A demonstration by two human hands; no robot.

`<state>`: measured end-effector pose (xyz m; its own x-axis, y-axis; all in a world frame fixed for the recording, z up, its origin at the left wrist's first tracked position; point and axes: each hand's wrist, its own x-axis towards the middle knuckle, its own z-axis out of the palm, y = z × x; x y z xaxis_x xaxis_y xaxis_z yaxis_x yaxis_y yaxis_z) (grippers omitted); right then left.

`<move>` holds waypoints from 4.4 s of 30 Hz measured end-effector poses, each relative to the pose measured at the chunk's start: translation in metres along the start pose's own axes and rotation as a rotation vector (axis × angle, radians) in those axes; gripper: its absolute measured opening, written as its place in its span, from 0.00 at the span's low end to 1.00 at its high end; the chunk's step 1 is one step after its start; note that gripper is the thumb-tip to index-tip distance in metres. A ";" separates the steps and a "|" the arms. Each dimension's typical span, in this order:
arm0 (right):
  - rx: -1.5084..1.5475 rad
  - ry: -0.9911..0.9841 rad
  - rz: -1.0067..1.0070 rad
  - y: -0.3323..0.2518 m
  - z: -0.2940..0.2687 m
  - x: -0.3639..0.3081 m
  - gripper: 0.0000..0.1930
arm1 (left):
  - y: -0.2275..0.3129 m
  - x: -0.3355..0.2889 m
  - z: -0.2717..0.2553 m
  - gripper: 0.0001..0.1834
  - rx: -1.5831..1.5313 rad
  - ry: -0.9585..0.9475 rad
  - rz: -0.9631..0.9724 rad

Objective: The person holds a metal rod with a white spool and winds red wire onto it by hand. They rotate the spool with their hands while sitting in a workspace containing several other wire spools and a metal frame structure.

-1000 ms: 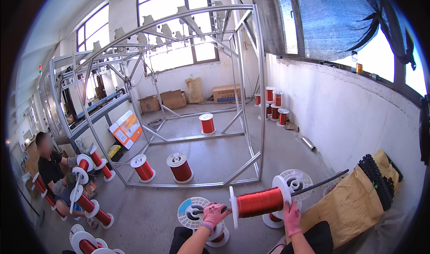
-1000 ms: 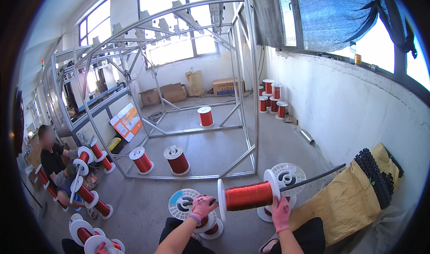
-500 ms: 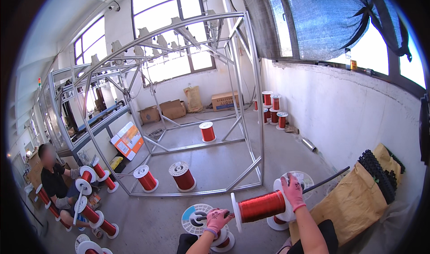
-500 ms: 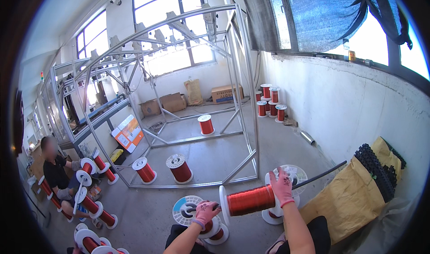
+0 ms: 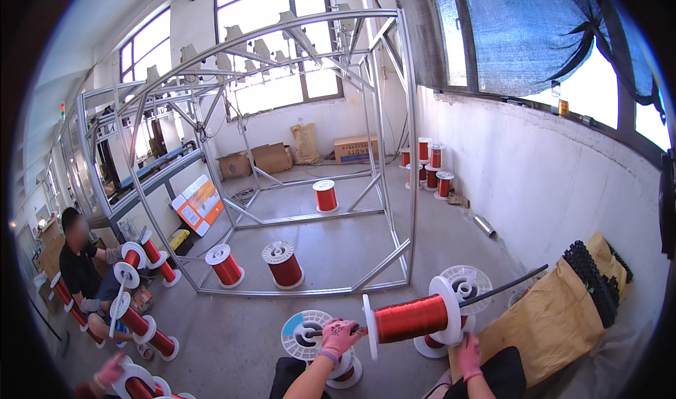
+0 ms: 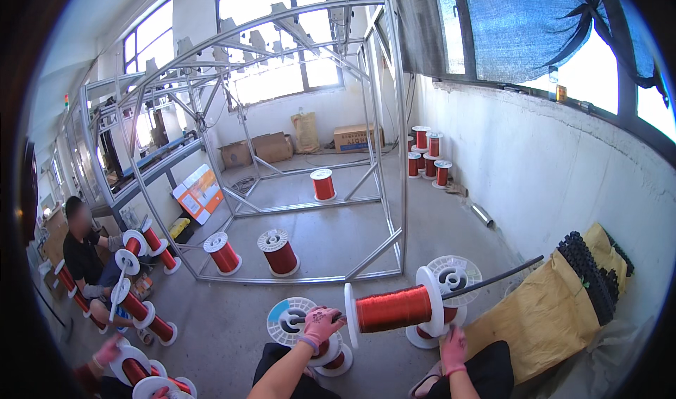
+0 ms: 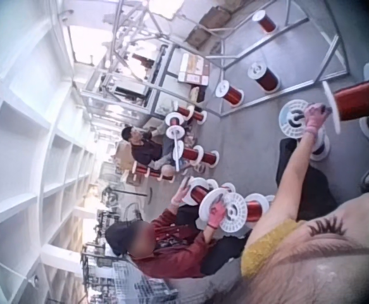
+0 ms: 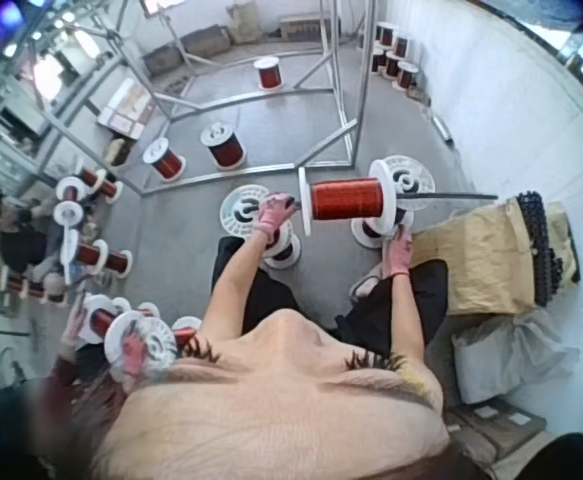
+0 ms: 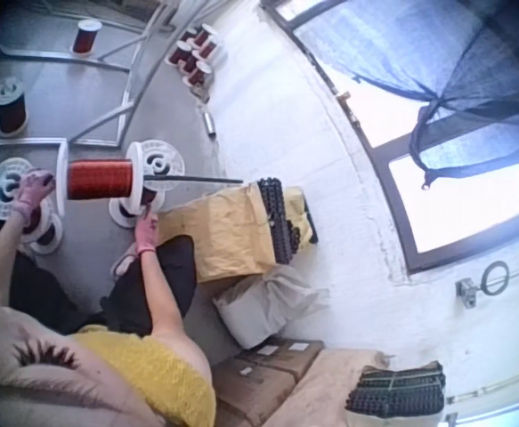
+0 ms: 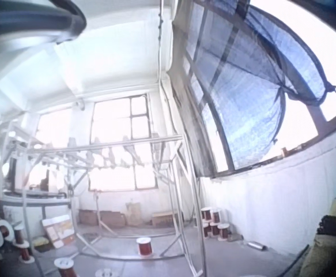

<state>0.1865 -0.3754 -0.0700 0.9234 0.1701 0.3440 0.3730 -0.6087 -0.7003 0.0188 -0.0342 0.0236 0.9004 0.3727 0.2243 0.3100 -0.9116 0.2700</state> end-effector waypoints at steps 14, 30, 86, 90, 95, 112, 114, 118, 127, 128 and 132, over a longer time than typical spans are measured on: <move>0.202 0.132 -0.196 -0.101 0.000 0.048 0.20 | -0.012 -0.002 0.006 0.22 0.002 0.018 0.002; 0.029 0.031 -0.287 -0.139 -0.008 0.113 0.21 | -0.004 0.003 0.004 0.18 -0.004 0.013 -0.005; 0.302 -0.142 0.130 -0.087 -0.022 0.034 0.19 | -0.015 0.001 0.007 0.24 -0.040 0.046 -0.024; 0.422 0.004 -0.013 -0.117 -0.023 0.105 0.21 | -0.011 0.005 0.011 0.17 -0.009 0.050 -0.007; 0.292 -0.010 -0.120 -0.127 -0.016 0.079 0.20 | -0.012 0.005 0.015 0.21 -0.033 0.072 0.007; 0.054 -0.072 -0.135 -0.163 -0.032 0.125 0.23 | -0.012 0.008 0.017 0.23 -0.022 0.069 0.012; -0.002 -0.016 -0.178 -0.142 -0.015 0.117 0.23 | -0.012 0.008 0.017 0.23 -0.027 0.067 0.011; 0.207 0.041 -0.114 -0.101 -0.004 0.038 0.21 | -0.014 0.003 0.009 0.18 -0.014 0.051 -0.018; 0.302 -0.005 0.057 -0.089 -0.027 0.041 0.21 | -0.018 0.003 0.013 0.22 -0.018 0.105 0.020; 0.305 0.070 -0.062 -0.104 -0.029 0.065 0.22 | -0.015 0.007 0.015 0.22 -0.024 0.106 0.026; 0.164 -0.060 -0.104 -0.155 -0.035 0.116 0.23 | -0.011 0.005 0.014 0.23 -0.022 0.096 0.003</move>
<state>0.2323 -0.2881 0.1004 0.8809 0.2743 0.3856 0.4721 -0.4522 -0.7568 0.0238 -0.0248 0.0087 0.8676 0.3860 0.3135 0.2999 -0.9090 0.2893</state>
